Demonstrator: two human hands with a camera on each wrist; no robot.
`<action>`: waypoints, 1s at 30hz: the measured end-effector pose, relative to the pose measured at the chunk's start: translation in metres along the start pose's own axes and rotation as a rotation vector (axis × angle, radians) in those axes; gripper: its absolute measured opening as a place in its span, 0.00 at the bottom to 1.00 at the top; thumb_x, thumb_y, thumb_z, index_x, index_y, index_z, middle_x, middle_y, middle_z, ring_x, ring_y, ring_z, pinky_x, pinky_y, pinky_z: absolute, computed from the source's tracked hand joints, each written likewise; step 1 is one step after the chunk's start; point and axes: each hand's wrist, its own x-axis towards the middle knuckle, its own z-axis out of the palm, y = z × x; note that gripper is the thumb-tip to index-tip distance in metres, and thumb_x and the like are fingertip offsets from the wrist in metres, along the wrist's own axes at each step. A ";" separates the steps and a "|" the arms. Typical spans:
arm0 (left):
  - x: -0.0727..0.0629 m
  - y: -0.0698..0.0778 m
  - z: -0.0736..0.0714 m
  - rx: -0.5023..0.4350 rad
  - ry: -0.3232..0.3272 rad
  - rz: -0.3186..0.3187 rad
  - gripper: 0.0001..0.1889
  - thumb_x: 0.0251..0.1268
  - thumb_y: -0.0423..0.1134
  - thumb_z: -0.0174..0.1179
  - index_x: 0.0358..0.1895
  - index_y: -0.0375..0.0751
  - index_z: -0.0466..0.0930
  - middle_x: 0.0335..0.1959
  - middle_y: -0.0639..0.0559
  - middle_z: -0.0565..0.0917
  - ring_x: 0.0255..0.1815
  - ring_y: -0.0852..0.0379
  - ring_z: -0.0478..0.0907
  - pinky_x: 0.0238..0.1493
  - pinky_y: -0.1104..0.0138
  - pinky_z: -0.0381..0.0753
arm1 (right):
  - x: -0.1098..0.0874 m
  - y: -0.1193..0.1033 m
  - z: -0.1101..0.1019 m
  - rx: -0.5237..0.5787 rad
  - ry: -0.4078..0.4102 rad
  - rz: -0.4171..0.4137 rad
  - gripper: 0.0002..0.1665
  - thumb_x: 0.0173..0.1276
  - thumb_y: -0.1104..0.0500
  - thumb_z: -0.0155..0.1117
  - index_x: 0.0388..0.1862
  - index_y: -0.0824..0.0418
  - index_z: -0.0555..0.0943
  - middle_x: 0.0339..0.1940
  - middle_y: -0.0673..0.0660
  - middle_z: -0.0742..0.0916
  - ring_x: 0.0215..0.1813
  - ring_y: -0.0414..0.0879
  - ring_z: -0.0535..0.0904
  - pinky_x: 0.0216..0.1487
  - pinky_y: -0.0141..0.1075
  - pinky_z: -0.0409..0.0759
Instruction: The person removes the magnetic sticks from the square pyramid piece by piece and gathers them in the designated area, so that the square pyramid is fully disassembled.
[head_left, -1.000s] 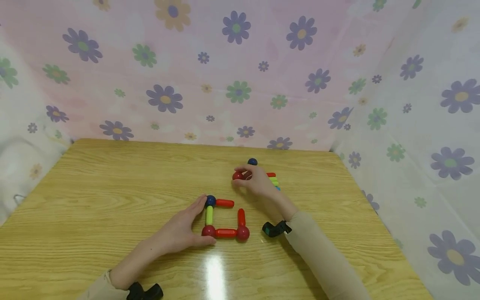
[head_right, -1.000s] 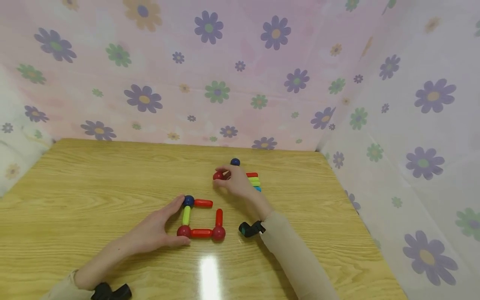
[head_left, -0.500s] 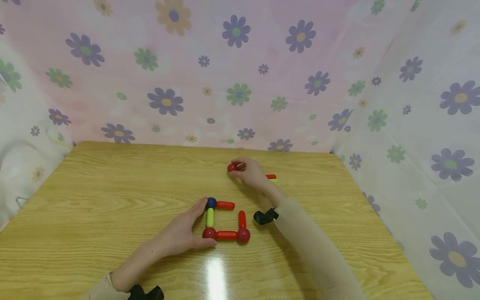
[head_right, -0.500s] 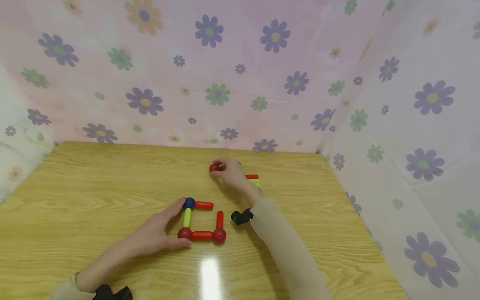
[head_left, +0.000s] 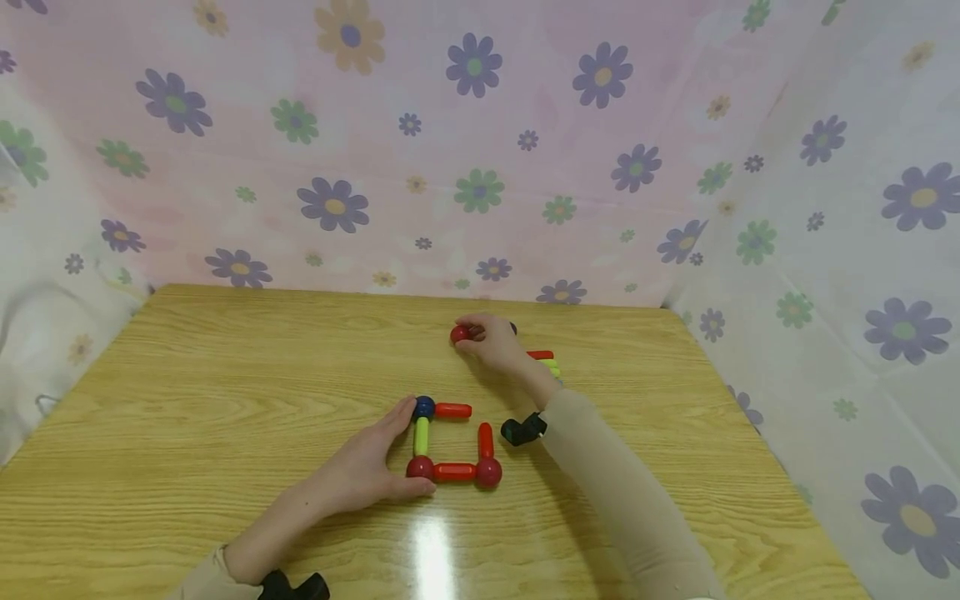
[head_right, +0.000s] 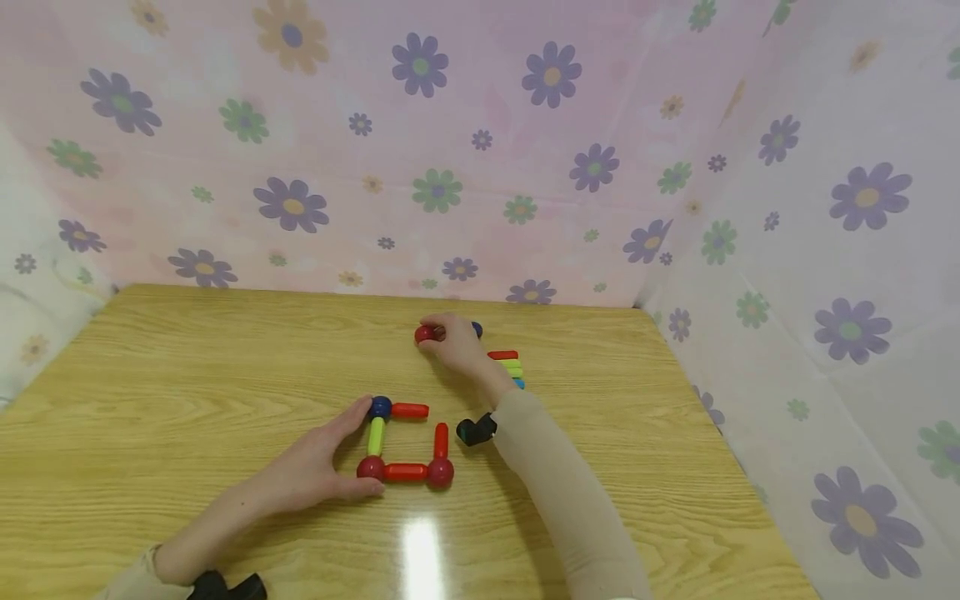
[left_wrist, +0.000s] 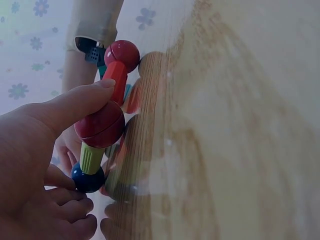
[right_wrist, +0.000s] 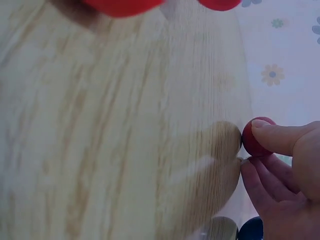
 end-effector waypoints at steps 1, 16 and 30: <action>0.000 0.000 0.000 -0.001 0.000 -0.002 0.63 0.47 0.64 0.74 0.81 0.42 0.46 0.82 0.46 0.49 0.81 0.43 0.51 0.76 0.44 0.58 | 0.000 0.000 0.000 0.001 0.001 0.000 0.27 0.70 0.60 0.67 0.67 0.60 0.77 0.60 0.62 0.81 0.57 0.55 0.81 0.60 0.45 0.81; -0.001 0.001 0.000 0.008 0.003 0.003 0.63 0.48 0.64 0.74 0.81 0.42 0.47 0.82 0.45 0.51 0.80 0.42 0.52 0.75 0.43 0.59 | -0.001 0.000 0.003 0.015 0.011 -0.020 0.28 0.69 0.62 0.68 0.67 0.64 0.76 0.59 0.62 0.82 0.57 0.55 0.81 0.59 0.43 0.82; 0.000 0.000 0.000 0.013 0.004 -0.006 0.63 0.47 0.65 0.74 0.81 0.43 0.46 0.82 0.46 0.51 0.80 0.42 0.52 0.75 0.43 0.59 | -0.003 -0.002 0.004 0.023 0.023 -0.015 0.29 0.68 0.61 0.70 0.66 0.65 0.76 0.59 0.62 0.82 0.57 0.55 0.81 0.60 0.43 0.81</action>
